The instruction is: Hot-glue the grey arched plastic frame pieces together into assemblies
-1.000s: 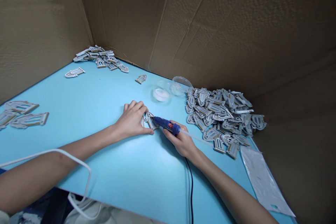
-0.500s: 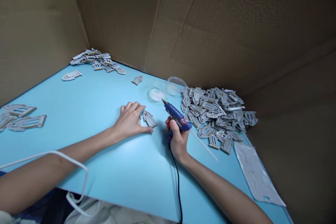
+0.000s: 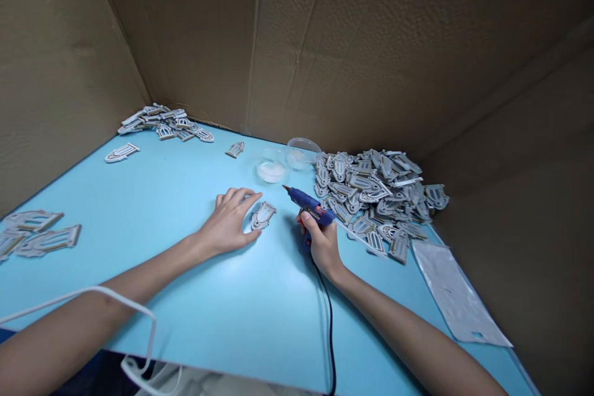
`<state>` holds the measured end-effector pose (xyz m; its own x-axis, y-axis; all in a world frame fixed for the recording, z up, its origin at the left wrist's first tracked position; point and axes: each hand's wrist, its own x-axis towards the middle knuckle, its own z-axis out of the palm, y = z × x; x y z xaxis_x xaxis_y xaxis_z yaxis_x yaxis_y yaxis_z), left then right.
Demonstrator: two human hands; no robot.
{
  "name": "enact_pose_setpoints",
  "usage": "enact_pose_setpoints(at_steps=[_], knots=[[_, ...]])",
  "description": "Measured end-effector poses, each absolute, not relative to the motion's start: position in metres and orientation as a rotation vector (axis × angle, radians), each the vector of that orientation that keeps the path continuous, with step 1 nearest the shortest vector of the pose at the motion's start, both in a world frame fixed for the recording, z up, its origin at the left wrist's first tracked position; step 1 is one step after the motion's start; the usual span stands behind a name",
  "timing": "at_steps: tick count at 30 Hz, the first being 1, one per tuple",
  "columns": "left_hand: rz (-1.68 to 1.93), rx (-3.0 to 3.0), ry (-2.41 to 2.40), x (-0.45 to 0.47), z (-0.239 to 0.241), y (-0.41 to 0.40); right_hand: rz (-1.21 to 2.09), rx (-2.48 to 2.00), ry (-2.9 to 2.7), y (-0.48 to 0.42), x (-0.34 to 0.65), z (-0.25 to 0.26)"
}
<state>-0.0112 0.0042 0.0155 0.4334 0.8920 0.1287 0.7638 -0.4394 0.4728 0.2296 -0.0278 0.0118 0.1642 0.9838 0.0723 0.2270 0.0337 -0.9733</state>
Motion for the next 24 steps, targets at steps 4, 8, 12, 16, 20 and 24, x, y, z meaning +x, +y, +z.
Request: enact_pose_setpoints(at_steps=[4, 8, 12, 16, 20, 24], knots=[[0.451, 2.396, 1.203, -0.01, 0.013, 0.007, 0.956, -1.402, -1.309, -0.025, 0.235, 0.011], [0.429, 2.402, 1.277, -0.012, 0.016, 0.007, 0.951, -1.4, -1.338, -0.022, 0.241, 0.008], [0.447, 2.365, 1.411, -0.014, 0.018, 0.006, 0.975, -1.31, -1.551, -0.022, 0.244, 0.012], [0.45, 2.332, 1.471, -0.013, 0.016, 0.006, 0.946, -1.227, -1.785, -0.024, 0.238, 0.015], [0.474, 2.317, 1.542, -0.009, 0.014, 0.004, 0.823, -1.244, -1.894, -0.023, 0.229, 0.01], [0.486, 2.325, 1.574, -0.006, 0.014, 0.002, 0.79, -1.278, -1.891, -0.022, 0.226, 0.004]])
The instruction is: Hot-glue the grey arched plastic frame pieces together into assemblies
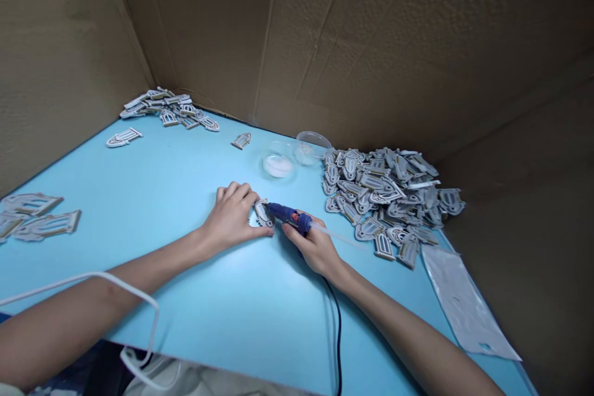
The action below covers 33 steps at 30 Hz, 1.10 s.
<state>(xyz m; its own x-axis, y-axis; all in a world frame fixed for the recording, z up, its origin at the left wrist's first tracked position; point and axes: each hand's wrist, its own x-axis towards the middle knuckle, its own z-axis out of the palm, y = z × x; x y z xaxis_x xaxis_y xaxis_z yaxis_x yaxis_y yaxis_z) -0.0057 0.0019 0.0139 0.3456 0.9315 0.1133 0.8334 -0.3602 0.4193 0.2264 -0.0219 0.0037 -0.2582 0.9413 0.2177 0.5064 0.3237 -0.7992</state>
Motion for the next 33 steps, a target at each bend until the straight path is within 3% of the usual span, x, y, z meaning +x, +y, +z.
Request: enact_pose_setpoints(at_steps=[33], knots=[[0.571, 2.23, 1.525, -0.0077, 0.009, 0.007, 0.772, -1.322, -1.915, -0.0233, 0.2229, 0.0104]])
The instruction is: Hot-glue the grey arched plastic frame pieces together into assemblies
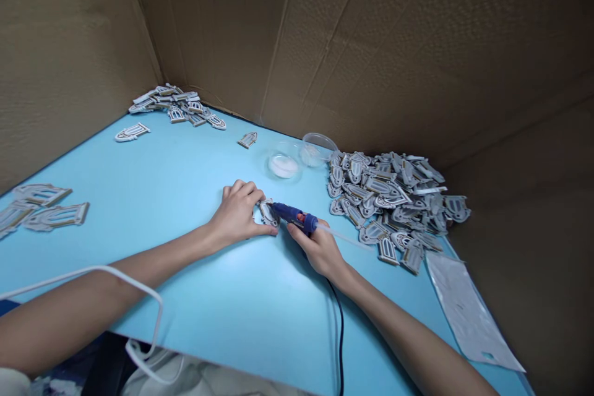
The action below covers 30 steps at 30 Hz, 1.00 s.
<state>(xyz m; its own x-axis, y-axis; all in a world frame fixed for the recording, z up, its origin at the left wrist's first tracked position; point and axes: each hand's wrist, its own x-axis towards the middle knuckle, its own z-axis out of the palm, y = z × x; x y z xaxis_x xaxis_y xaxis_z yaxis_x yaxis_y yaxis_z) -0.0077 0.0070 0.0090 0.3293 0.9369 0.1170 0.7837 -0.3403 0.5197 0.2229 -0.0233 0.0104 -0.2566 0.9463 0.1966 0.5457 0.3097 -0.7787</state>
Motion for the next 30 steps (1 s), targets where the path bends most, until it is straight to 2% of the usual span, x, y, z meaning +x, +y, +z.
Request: enact_pose_setpoints(at_steps=[23, 30], knots=[[0.561, 2.219, 1.542, -0.007, 0.01, 0.007, 0.795, -1.354, -1.912, -0.023, 0.221, 0.012], [0.548, 2.155, 1.666, 0.01, 0.014, 0.002, 0.804, -1.282, -1.22, -0.03, 0.188, 0.007]])
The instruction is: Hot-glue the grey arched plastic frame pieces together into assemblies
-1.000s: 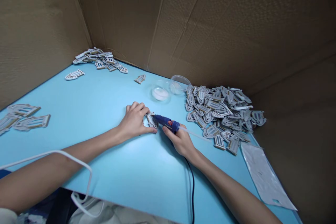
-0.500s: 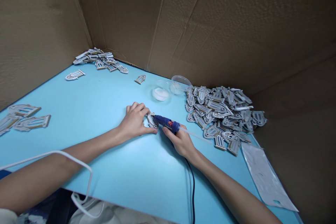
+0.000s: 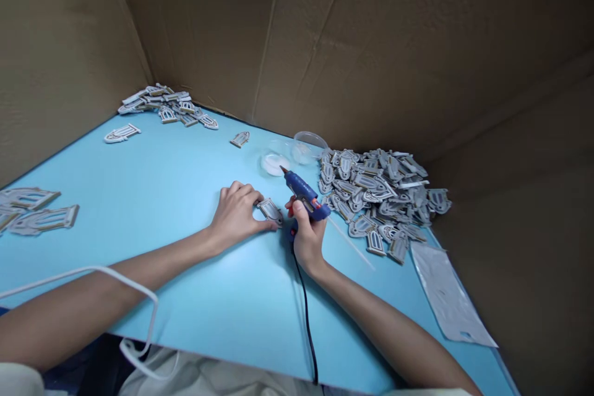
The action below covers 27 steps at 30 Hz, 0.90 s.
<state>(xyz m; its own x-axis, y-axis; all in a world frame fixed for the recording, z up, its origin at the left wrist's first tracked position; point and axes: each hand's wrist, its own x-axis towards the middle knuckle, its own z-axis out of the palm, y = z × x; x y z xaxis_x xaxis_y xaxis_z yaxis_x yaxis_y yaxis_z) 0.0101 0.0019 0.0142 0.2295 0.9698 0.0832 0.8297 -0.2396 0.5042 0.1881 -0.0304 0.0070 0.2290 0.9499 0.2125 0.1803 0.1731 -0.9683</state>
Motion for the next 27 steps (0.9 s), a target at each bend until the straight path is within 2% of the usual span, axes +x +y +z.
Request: enact_pose_setpoints(at_steps=[8, 13, 18, 27], knots=[[0.225, 2.313, 1.013, -0.059, 0.047, 0.029, 0.95, -1.3, -1.423, -0.021, 0.195, -0.002], [0.261, 2.341, 1.085, -0.053, 0.042, 0.029, 0.785, -1.323, -1.564, -0.032, 0.205, 0.004], [0.393, 2.359, 1.231, -0.032, 0.026, 0.022, 0.746, -1.293, -1.875, -0.05, 0.215, 0.003], [0.419, 2.361, 1.253, -0.032, 0.021, 0.023, 0.748, -1.317, -1.988, -0.045, 0.213, 0.005]])
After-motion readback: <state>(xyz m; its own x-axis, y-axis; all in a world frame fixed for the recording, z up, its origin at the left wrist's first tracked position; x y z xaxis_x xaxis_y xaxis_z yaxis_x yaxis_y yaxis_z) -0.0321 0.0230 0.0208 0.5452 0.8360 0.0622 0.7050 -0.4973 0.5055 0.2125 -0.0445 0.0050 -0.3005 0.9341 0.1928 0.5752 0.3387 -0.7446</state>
